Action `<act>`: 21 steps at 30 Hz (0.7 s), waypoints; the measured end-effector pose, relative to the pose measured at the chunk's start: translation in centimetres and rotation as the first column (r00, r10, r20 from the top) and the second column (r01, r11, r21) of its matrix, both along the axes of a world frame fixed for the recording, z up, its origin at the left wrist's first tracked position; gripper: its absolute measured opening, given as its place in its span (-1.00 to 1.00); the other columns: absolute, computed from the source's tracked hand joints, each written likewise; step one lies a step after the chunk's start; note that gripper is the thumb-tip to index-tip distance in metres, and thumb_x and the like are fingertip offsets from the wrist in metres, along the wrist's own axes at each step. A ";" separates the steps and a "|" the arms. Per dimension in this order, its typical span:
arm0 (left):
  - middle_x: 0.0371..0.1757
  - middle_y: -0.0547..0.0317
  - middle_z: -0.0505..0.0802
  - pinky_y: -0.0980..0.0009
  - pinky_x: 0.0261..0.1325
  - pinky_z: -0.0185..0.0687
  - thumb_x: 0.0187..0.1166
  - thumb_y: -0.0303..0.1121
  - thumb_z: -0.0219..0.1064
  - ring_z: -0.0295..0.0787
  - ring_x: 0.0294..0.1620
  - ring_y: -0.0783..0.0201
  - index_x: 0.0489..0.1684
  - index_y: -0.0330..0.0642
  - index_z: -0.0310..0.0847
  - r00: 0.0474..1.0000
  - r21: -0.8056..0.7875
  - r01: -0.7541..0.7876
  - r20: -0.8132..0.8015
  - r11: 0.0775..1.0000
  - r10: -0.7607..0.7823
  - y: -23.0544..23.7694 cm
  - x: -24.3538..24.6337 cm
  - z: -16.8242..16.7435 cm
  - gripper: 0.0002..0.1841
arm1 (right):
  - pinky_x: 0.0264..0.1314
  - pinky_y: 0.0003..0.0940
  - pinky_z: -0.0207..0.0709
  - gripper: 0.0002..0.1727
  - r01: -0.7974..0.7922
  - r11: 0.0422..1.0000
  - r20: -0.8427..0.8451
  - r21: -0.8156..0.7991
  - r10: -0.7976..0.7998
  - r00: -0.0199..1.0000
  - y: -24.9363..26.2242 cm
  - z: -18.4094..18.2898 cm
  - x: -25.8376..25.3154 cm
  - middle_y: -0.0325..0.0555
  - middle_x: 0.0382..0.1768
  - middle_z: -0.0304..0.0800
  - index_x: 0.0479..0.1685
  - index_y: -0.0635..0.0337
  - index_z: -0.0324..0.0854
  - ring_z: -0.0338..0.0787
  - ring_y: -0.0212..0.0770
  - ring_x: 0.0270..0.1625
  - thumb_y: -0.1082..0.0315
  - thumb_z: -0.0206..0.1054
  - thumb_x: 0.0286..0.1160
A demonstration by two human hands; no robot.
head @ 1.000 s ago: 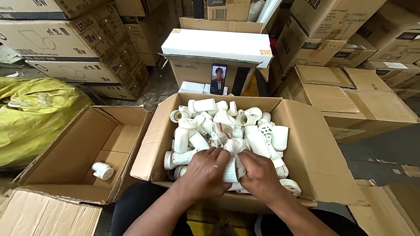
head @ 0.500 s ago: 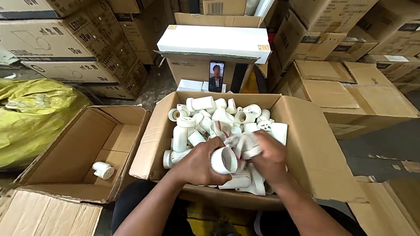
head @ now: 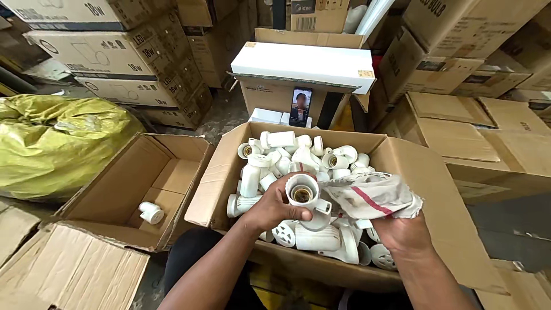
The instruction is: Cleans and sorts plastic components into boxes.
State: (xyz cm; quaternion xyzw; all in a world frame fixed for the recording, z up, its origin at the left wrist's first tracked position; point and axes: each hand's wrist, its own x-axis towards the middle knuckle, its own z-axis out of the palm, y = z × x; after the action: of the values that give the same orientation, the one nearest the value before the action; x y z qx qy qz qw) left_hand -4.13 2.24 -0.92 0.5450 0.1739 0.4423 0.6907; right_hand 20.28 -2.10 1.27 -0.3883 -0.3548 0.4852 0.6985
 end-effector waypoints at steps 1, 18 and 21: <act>0.26 -0.03 0.81 0.15 0.38 0.70 0.18 -0.31 0.73 0.79 0.25 0.15 0.43 -0.40 0.38 0.996 -0.095 -0.064 0.049 0.993 0.069 -0.2 0.2 0.0 -0.19 | 0.16 -0.30 0.79 -0.66 0.025 1.000 -0.009 -0.016 -0.025 1.000 0.1 0.3 -0.2 -0.25 -0.10 0.89 0.06 0.03 0.58 0.87 -0.35 0.02 0.28 -0.15 0.73; -0.01 -0.16 0.84 0.05 -0.13 0.80 0.76 0.26 -0.18 0.87 -0.10 -0.01 0.33 -0.17 0.49 0.795 -0.791 -0.373 -0.003 0.485 0.606 1.7 0.9 0.9 -0.32 | 0.21 -0.21 0.72 -0.59 0.072 0.971 -0.071 -0.226 -0.091 0.993 1.2 -0.1 -1.9 -0.12 0.05 0.80 0.26 0.09 0.48 0.80 -0.25 0.17 0.28 -0.32 0.88; 0.05 -0.15 0.82 0.11 -0.11 0.82 0.82 0.03 -0.01 0.86 -0.12 0.01 0.46 -0.12 0.41 0.779 -0.641 -0.501 -0.042 0.581 0.625 2.3 -0.8 0.9 -0.52 | 0.15 -0.24 0.75 -0.59 0.049 0.978 -0.048 -0.203 -0.060 0.997 1.2 -0.2 -2.1 -0.12 0.01 0.82 0.19 0.11 0.51 0.83 -0.26 0.11 0.31 -0.31 0.86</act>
State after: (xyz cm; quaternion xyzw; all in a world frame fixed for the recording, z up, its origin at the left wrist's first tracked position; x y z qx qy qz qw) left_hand -4.92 4.49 -0.05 0.1576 0.4073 0.6054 0.6654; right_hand 18.20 -0.87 1.08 -0.4535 -0.2742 0.5097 0.6778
